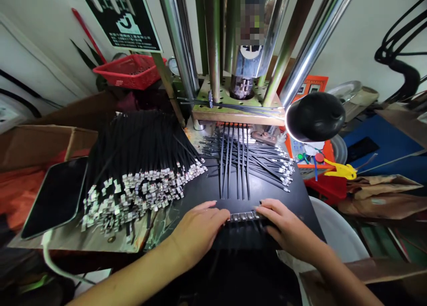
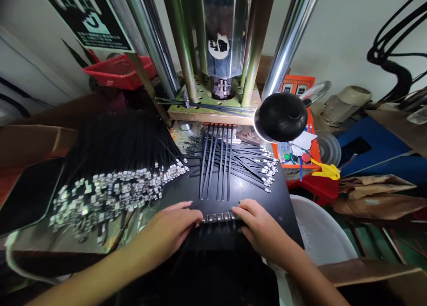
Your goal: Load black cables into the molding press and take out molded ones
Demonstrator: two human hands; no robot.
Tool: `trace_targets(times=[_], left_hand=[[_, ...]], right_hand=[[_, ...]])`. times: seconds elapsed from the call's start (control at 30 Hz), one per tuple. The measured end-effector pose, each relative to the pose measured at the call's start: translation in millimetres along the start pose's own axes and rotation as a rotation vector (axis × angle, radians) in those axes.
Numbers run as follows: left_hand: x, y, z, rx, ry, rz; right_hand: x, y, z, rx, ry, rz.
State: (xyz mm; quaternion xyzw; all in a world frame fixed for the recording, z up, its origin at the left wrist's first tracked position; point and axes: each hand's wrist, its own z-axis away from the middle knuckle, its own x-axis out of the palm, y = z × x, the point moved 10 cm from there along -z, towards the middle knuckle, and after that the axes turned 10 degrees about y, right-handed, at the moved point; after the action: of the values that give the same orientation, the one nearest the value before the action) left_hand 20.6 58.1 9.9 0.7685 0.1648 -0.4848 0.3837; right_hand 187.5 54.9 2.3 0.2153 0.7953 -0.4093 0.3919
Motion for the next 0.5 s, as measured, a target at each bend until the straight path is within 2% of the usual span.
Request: trace_targets(times=[0.1,0.17,0.2,0.27,0.33,0.43,0.5], left_hand=[[-21.6,-2.7,-2.0,0.163,-0.048,-0.039],[-37.6,-19.5,-15.7,0.185,-0.067,-0.12],[-41.9,-31.6,-27.6,0.171,-0.091,-0.163],[-40.4,-61.1,-60.4,0.115,-0.169,-0.243],[-36.8,-98.4,-104.0,-0.015,-0.187,-0.312],[-40.8,-152.0,-172.5,-0.249,-0.061,-0.357],[-42.3,-173.6,-207.6,-0.319,0.011,-0.342]], right_hand=[[-33.5,9.6,-22.1,-0.022,0.026,0.012],[-51.8,24.7,-54.0,-0.014,0.102,0.039],[-54.2,33.6,-74.7,-0.015,0.127,0.058],[-45.0,54.3,-123.6,-0.005,0.147,0.116],[-25.0,80.8,-176.7,0.087,0.142,0.202],[2.7,107.7,-246.2,0.252,0.15,0.275],[15.3,106.9,-279.8,0.273,0.158,0.277]])
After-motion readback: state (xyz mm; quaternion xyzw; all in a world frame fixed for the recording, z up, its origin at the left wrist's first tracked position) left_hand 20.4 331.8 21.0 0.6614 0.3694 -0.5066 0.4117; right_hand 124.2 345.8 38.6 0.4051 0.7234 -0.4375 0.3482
